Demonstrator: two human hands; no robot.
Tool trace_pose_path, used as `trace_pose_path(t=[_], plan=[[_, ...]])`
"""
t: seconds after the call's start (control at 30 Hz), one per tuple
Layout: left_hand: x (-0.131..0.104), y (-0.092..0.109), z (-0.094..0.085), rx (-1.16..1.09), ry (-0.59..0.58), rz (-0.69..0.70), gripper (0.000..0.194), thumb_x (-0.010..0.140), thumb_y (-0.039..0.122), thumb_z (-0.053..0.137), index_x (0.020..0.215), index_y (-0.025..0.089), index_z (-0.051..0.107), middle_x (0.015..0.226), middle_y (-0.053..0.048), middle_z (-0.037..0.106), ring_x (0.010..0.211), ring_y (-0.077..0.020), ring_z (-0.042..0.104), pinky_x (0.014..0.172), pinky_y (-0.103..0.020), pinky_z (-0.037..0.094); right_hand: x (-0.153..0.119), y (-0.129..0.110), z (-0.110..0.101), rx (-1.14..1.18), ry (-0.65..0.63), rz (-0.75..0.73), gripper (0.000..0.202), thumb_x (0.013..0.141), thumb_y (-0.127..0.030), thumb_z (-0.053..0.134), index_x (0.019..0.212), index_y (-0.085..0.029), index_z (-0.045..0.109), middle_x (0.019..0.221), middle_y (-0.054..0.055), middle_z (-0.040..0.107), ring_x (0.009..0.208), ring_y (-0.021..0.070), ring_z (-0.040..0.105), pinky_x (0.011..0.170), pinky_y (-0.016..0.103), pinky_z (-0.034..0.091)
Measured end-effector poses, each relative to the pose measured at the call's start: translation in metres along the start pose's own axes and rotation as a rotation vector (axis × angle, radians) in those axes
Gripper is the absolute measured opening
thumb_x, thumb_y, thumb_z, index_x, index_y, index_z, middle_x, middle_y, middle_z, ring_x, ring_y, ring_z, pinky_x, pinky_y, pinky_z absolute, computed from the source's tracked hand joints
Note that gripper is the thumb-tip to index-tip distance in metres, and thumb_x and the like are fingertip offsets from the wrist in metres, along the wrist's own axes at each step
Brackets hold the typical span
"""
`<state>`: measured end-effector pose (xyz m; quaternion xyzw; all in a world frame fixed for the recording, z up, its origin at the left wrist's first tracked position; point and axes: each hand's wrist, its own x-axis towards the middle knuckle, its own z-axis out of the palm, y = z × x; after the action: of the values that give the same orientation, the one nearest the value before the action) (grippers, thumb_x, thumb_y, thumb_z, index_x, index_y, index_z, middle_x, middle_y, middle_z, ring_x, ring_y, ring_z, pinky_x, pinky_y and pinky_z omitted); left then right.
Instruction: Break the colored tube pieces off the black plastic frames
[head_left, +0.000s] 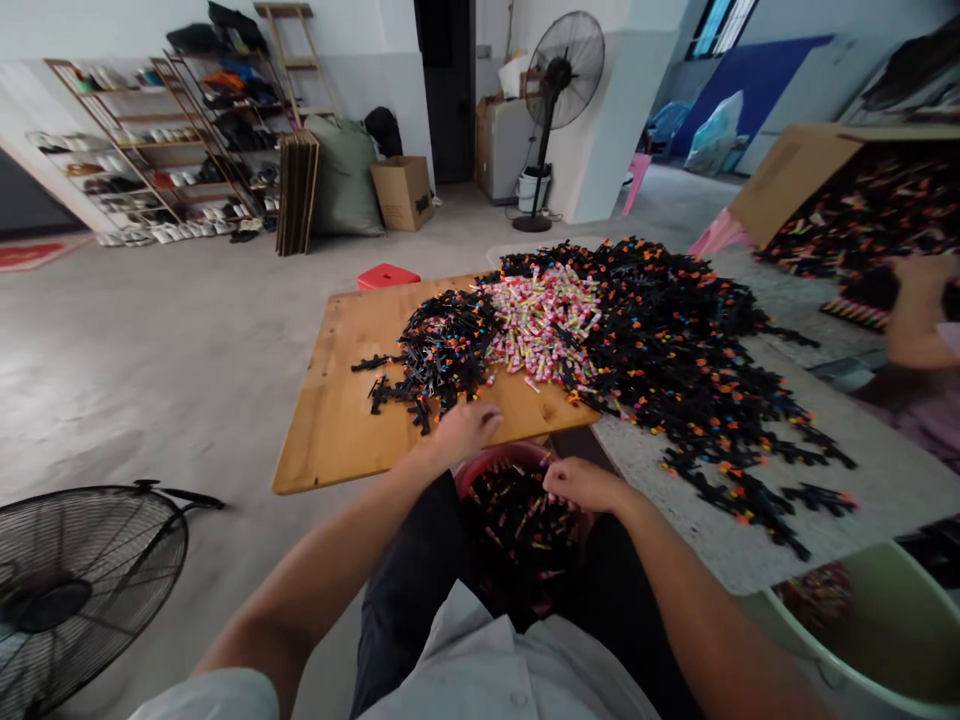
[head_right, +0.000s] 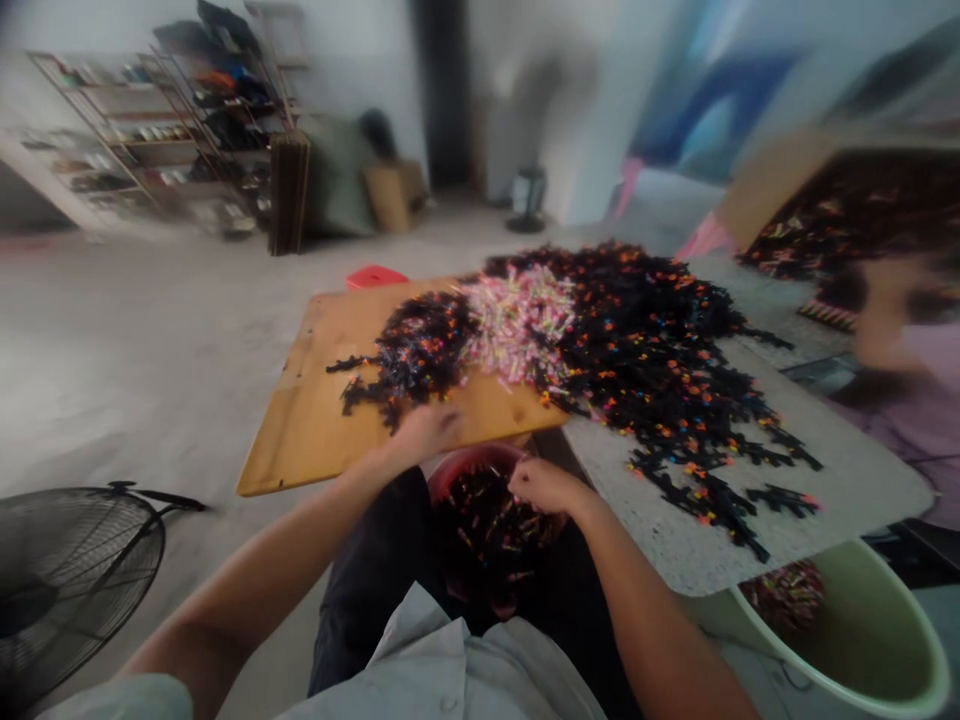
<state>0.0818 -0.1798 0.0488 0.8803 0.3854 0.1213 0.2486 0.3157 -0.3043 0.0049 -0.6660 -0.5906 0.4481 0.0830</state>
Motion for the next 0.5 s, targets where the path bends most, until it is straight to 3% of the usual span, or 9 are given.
trace_pose_path(t=[0.07, 0.13, 0.23, 0.33, 0.5], plan=[[0.013, -0.015, -0.009, 0.208, 0.033, -0.072, 0.030, 0.103, 0.023, 0.048, 0.114, 0.019, 0.076, 0.113, -0.010, 0.076, 0.102, -0.0214, 0.071, 0.092, -0.029, 0.054, 0.015, -0.001, -0.004, -0.118, 0.017, 0.046, 0.027, 0.087, -0.030, 0.066, 0.063, -0.018, 0.068, 0.055, 0.002, 0.065, 0.051, 0.0160, 0.061, 0.052, 0.025, 0.040], [0.022, -0.026, -0.012, 0.337, -0.040, -0.091, 0.027, 0.100, 0.023, 0.051, 0.115, 0.018, 0.074, 0.117, -0.013, 0.073, 0.107, -0.0243, 0.070, 0.092, -0.032, 0.055, 0.030, -0.010, -0.015, -0.153, 0.141, 0.033, 0.028, 0.090, -0.031, 0.064, 0.067, -0.017, 0.071, 0.067, 0.006, 0.072, 0.063, 0.0186, 0.067, 0.060, 0.026, 0.043], [0.027, -0.031, -0.008, 0.384, -0.105, -0.131, 0.028, 0.099, 0.035, 0.057, 0.113, 0.016, 0.072, 0.117, -0.016, 0.071, 0.109, -0.0301, 0.070, 0.090, -0.038, 0.056, 0.058, -0.031, -0.037, -0.202, 0.408, 0.030, 0.032, 0.102, -0.033, 0.047, 0.100, -0.017, 0.075, 0.104, 0.013, 0.078, 0.097, 0.0234, 0.070, 0.077, 0.028, 0.046], [0.031, -0.026, 0.001, 0.405, -0.108, -0.206, 0.039, 0.098, 0.044, 0.057, 0.120, 0.014, 0.068, 0.122, -0.020, 0.067, 0.114, -0.0338, 0.068, 0.094, -0.042, 0.056, 0.086, -0.053, -0.054, -0.305, 0.646, 0.079, 0.035, 0.106, -0.036, 0.045, 0.120, -0.017, 0.070, 0.125, 0.018, 0.071, 0.114, 0.0268, 0.067, 0.089, 0.031, 0.046], [0.040, -0.019, 0.010, 0.330, -0.091, -0.201, 0.049, 0.092, 0.033, 0.062, 0.138, 0.017, 0.058, 0.128, -0.017, 0.067, 0.118, -0.0291, 0.066, 0.096, -0.036, 0.055, 0.113, -0.067, -0.059, -0.326, 0.677, 0.099, 0.030, 0.103, -0.031, 0.053, 0.124, -0.014, 0.068, 0.127, 0.021, 0.069, 0.115, 0.0279, 0.068, 0.093, 0.033, 0.047]])
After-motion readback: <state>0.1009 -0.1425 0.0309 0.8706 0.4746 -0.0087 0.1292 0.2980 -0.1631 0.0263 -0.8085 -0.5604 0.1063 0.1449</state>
